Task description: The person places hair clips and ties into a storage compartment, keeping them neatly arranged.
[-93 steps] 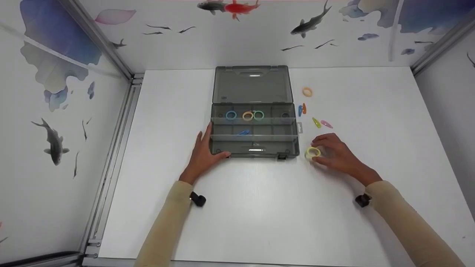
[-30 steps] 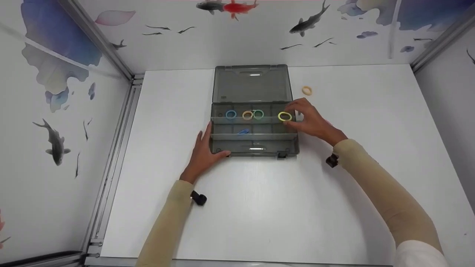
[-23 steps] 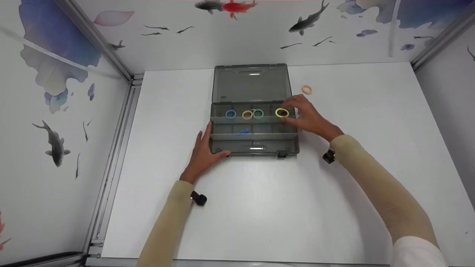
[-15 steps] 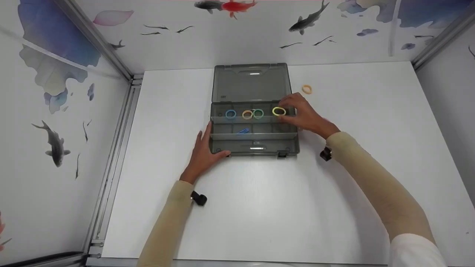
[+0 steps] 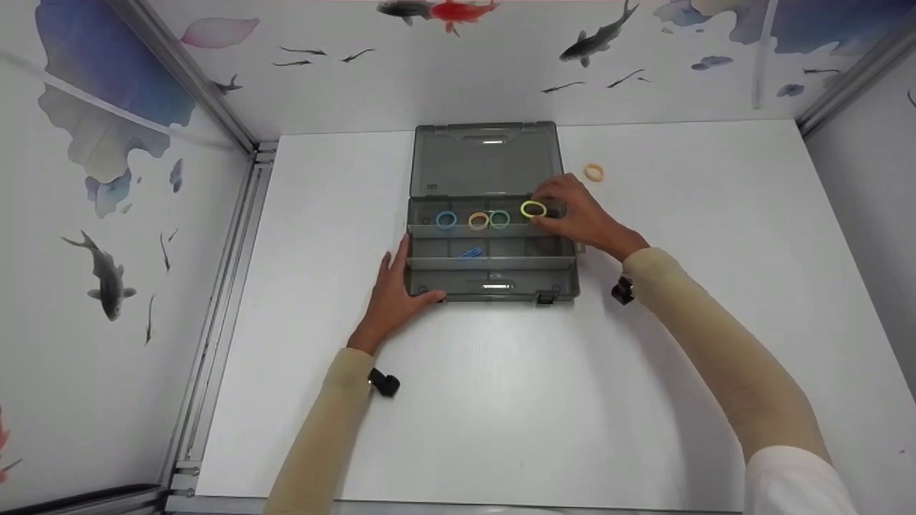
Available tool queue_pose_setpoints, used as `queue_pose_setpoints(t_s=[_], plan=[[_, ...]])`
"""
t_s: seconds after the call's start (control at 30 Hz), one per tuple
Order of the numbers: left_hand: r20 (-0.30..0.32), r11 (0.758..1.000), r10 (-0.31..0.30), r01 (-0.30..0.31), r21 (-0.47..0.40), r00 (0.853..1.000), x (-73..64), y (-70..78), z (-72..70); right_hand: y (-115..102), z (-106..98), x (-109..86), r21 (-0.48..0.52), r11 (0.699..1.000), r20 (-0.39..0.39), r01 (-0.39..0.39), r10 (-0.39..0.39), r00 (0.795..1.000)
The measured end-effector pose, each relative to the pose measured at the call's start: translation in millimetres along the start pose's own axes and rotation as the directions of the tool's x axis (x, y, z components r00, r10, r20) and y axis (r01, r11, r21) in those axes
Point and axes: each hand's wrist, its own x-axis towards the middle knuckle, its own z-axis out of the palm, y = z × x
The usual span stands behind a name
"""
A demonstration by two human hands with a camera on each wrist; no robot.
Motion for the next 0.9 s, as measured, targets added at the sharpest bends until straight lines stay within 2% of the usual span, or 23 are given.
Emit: queue_pose_setpoints(t_s=[0.4, 0.9], plan=[[0.006, 1.0, -0.011, 0.011, -0.018, 1.0, 0.3, 1.2, -0.6, 1.4, 5.1, 2.8, -0.005, 1.0, 0.012, -0.014, 0.014, 1.0], [0.003, 1.0, -0.005, 0.005, 0.002, 1.0, 1.2, 0.8, 0.0, 3.7, 7.4, 5.7, -0.028, 0.999, 0.01, -0.024, 0.025, 1.0]])
